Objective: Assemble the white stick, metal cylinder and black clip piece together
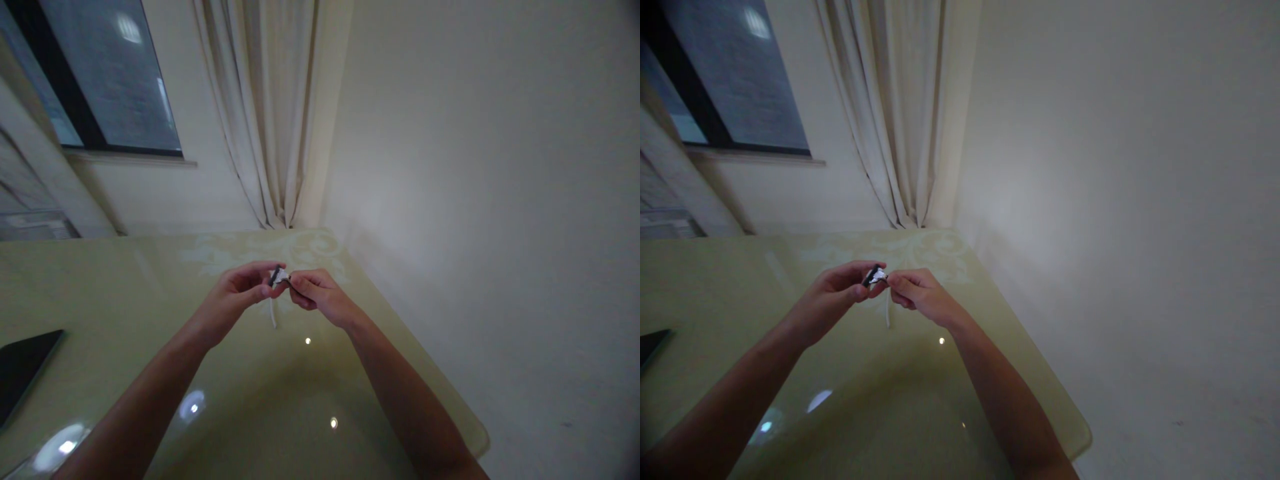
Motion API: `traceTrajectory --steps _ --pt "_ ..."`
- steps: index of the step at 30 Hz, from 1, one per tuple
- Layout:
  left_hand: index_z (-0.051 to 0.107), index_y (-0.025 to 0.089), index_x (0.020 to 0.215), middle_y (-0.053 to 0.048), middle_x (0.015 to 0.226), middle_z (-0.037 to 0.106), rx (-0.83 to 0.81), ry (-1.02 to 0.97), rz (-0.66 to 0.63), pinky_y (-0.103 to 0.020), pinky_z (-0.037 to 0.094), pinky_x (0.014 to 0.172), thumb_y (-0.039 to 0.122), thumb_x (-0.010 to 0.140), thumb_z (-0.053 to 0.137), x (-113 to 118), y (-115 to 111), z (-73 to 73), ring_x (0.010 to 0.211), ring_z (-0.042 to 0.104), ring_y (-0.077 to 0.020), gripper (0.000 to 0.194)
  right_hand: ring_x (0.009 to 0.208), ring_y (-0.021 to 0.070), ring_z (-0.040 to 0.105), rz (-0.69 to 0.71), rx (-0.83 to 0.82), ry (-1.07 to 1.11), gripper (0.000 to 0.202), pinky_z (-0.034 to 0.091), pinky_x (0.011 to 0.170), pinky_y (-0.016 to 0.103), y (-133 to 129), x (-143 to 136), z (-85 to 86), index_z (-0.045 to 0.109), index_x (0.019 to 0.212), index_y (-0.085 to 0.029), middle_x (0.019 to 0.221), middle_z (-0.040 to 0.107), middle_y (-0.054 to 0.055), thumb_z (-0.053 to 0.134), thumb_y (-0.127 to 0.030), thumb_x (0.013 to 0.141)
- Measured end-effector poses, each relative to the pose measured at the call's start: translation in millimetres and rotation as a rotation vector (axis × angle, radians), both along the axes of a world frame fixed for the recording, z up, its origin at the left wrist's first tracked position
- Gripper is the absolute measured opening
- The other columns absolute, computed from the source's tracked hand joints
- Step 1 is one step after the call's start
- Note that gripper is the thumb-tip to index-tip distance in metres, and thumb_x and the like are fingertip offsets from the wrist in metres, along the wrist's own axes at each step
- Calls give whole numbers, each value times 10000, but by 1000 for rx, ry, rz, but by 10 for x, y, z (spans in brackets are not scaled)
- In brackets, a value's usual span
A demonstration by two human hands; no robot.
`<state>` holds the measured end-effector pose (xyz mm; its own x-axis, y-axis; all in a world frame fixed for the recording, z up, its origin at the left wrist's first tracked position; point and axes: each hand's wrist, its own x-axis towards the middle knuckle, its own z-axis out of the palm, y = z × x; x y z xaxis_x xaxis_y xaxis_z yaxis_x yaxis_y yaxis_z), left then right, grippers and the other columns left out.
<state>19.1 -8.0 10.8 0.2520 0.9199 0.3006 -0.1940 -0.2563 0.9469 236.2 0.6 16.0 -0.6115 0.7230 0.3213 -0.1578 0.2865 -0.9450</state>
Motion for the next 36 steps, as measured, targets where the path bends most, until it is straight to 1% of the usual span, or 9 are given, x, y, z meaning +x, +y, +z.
traceTrajectory --steps 8,13,16,18,21,25,28,32,36 --pt "870 288 1074 2 817 698 -2 -20 9 -268 538 820 463 692 975 23 -19 46 816 647 -142 433 529 89 318 -31 42 -31 521 234 521 258 -16 6 28 755 927 -129 601 418 -57 567 -601 1043" --pt "867 284 1089 1 815 686 11 -10 17 -271 547 836 447 700 973 15 -15 33 827 653 -144 435 527 90 322 -28 42 -31 506 229 511 255 -19 3 32 736 917 -132 598 420 -57 563 -589 1048" --pt "866 285 1090 5 809 671 21 -3 21 -278 554 852 424 711 967 4 -18 29 836 661 -147 415 530 92 324 -34 55 -41 513 241 517 256 -20 9 41 710 864 -140 598 415 -56 556 -592 1052" --pt "867 283 1085 11 791 654 38 22 40 -267 555 821 396 717 963 -4 -25 38 803 647 -137 397 536 94 330 -39 79 -58 521 250 526 260 -18 16 47 689 836 -145 601 417 -55 549 -595 1056" --pt "870 275 1079 20 749 629 71 74 81 -237 532 723 350 709 962 -16 -46 75 727 603 -119 388 548 96 347 -53 114 -98 551 268 546 267 -15 34 53 632 771 -156 609 430 -51 535 -616 1059" --pt "877 269 1067 26 700 609 121 134 107 -222 487 647 306 699 955 -28 -84 144 666 564 -108 379 569 99 368 -25 144 -137 563 283 566 268 -19 70 67 553 727 -176 632 445 -45 520 -626 1064" --pt "883 267 1054 25 692 597 161 179 113 -224 459 626 292 695 951 -37 -102 172 657 550 -108 367 573 101 375 5 162 -160 562 291 572 267 -29 100 92 537 723 -182 634 448 -46 514 -625 1068" --pt "881 271 1084 21 708 575 171 210 98 -235 448 636 297 702 949 -51 -107 156 691 554 -120 390 554 99 367 27 141 -179 560 289 559 267 -50 124 130 522 724 -188 622 446 -50 520 -635 1061" --pt "878 277 1099 10 743 594 155 189 70 -249 460 661 301 711 948 -52 -103 133 719 563 -129 395 559 102 362 29 140 -195 545 288 557 267 -71 131 155 562 781 -179 628 445 -52 520 -648 1055"
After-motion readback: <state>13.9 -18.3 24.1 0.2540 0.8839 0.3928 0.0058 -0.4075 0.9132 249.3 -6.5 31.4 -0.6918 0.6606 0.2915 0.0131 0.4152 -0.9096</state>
